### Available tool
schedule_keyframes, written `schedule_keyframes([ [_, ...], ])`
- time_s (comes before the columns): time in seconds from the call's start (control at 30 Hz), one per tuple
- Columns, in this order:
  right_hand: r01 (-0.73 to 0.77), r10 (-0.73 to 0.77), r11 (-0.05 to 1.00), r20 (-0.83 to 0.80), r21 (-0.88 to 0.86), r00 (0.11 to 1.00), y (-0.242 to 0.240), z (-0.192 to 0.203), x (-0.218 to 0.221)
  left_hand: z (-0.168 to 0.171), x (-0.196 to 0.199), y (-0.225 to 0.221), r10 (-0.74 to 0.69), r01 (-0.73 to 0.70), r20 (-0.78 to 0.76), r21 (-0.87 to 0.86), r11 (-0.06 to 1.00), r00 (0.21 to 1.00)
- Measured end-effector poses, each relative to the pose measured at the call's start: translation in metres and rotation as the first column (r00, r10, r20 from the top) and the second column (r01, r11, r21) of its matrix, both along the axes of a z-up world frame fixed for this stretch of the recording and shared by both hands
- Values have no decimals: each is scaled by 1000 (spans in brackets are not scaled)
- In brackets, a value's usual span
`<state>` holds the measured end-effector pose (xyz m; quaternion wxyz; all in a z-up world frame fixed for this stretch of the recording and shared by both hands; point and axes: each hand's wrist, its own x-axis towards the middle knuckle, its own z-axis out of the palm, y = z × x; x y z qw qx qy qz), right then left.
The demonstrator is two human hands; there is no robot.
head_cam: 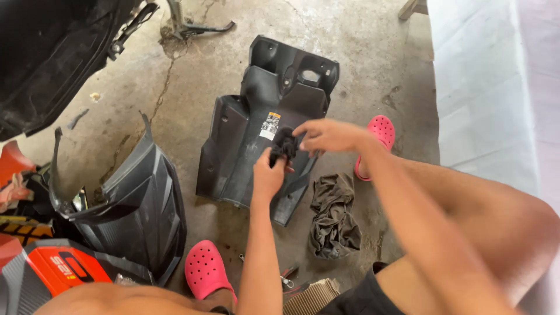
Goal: Inspecting and handling motorcycle fairing components and a piece of black material on the floor.
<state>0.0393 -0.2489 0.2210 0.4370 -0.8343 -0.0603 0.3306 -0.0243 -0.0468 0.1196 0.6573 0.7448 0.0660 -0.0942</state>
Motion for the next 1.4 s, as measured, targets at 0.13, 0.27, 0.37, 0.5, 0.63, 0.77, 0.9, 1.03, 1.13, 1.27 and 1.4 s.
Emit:
schedule_keyframes([
  [0.13,-154,188,883,33,-443,982,-89,47,50,1,34,14,32,-31,0,223,974,999],
  [0.27,-61,91,664,-1,-746,996,-210,24,65,-30,48,43,-34,49,-49,331,942,998],
  [0.37,62,-265,795,-253,-603,930,-207,33,20,-51,47,46,16,-30,49,306,952,999],
  [0.5,-60,-100,978,698,200,709,-205,-45,-94,-72,45,24,98,-95,-1,214,972,995],
  [0.63,24,-80,993,513,115,854,-207,-54,-53,-78,37,28,156,-144,-98,126,982,983],
  [0.77,153,-139,987,244,-41,960,-214,-57,-32,-82,42,55,363,-354,-135,87,931,922],
  [0.9,275,-285,928,-4,-253,959,-242,-45,-24,-90,55,55,445,-455,-172,-19,891,879],
  [1.03,315,-427,849,-202,-424,881,-244,-14,-23,-34,43,50,319,-353,-301,-64,933,898],
  [1.13,261,-313,922,-152,-287,937,-187,65,10,-27,40,45,281,-289,-161,-28,957,946],
  [1.27,-82,146,783,54,-616,988,-115,87,46,6,34,46,179,-178,-9,50,983,984],
  [1.4,-225,387,803,197,-552,901,-21,56,26,36,22,54,-25,18,50,140,990,998],
])
